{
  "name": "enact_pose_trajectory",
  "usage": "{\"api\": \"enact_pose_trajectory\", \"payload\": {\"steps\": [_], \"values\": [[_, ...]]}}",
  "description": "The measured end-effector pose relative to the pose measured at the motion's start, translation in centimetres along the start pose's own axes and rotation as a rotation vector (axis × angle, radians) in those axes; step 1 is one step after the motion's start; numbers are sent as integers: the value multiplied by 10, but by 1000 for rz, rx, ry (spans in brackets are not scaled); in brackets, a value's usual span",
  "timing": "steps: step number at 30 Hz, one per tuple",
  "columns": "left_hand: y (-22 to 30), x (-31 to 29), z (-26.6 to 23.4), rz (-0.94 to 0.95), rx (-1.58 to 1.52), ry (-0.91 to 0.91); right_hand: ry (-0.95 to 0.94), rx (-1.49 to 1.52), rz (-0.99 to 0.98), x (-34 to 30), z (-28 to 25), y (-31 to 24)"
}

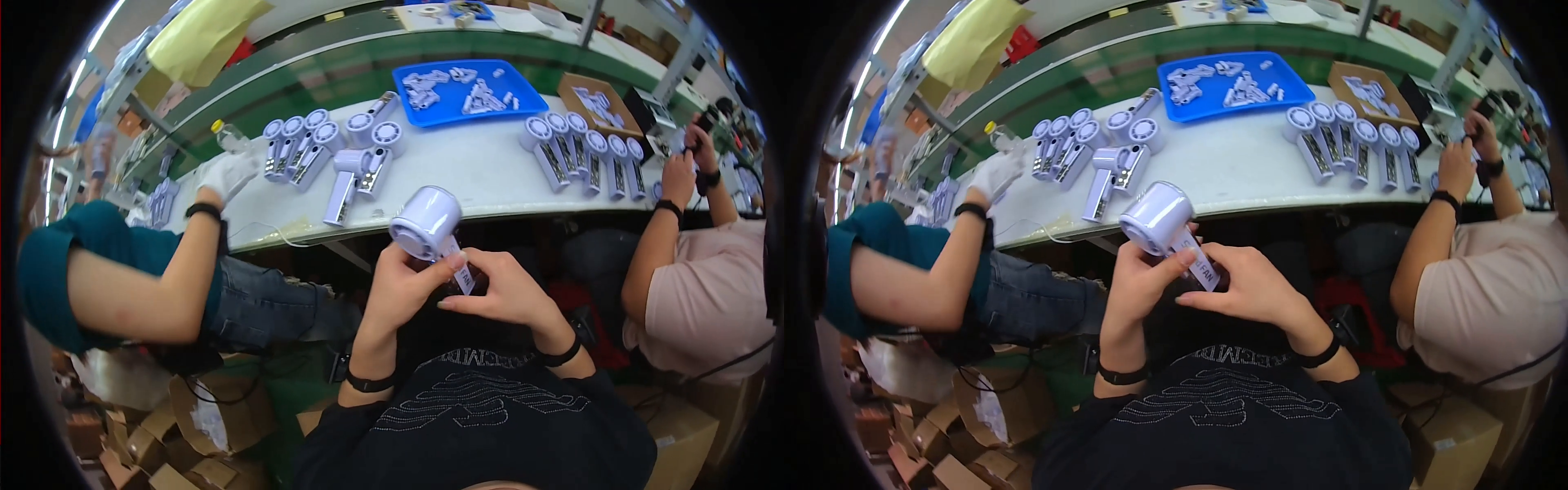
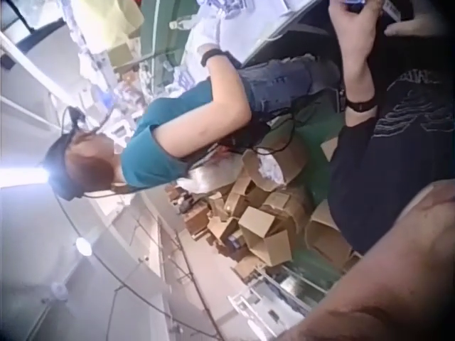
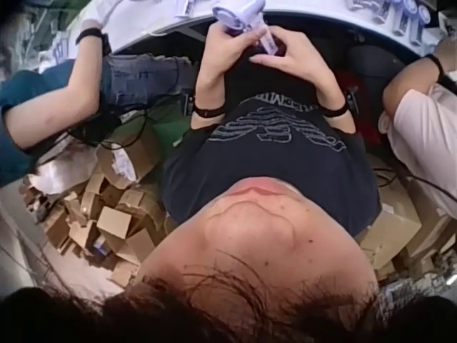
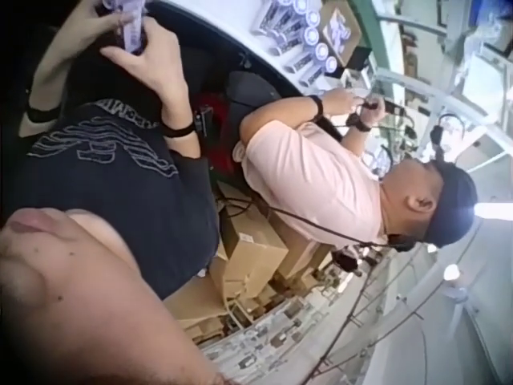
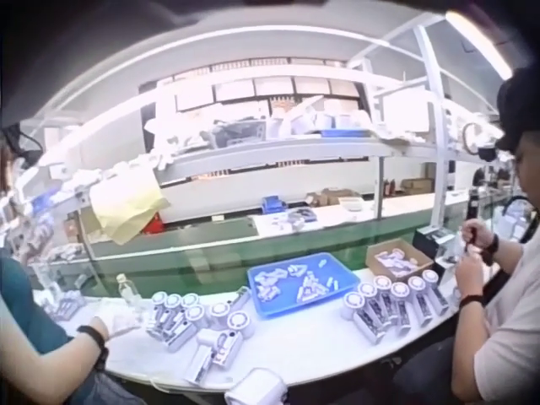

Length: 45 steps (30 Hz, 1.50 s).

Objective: The person assembles handheld fans by picking up a small white button, fitting it into the fan handle, and pressing it down before setting the fan aside. This process is repeated multiple times with several fan bodies.

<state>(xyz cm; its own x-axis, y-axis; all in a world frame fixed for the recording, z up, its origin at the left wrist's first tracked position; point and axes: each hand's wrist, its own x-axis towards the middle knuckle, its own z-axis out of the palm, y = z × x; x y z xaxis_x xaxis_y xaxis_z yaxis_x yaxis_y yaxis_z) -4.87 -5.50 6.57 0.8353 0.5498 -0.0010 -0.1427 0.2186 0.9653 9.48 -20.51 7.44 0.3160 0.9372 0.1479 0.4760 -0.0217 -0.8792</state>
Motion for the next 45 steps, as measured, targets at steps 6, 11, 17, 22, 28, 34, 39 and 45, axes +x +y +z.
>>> {"api": "enact_pose_trajectory", "payload": {"steps": [6,11,17,22,28,34,39,45], "values": [[40,19,-54,68,521,412,-3,101,195,28,-35,13],[52,44,-95,20,860,635,-616,850,-1086,57,-83,-5],[43,96,-59,-44,799,312,-1132,1044,-988,62,-107,-54],[2,150,-12,6,1151,156,-1187,928,-1046,78,-116,-61],[12,178,-17,-84,1411,293,-1256,781,-1109,95,-124,-55],[25,240,6,243,1343,285,-1170,719,-1077,80,-139,-32],[-11,347,-13,367,1270,172,-1074,824,-1013,49,-109,-31],[-34,374,0,74,1500,235,-896,888,-914,50,-124,-7]]}}
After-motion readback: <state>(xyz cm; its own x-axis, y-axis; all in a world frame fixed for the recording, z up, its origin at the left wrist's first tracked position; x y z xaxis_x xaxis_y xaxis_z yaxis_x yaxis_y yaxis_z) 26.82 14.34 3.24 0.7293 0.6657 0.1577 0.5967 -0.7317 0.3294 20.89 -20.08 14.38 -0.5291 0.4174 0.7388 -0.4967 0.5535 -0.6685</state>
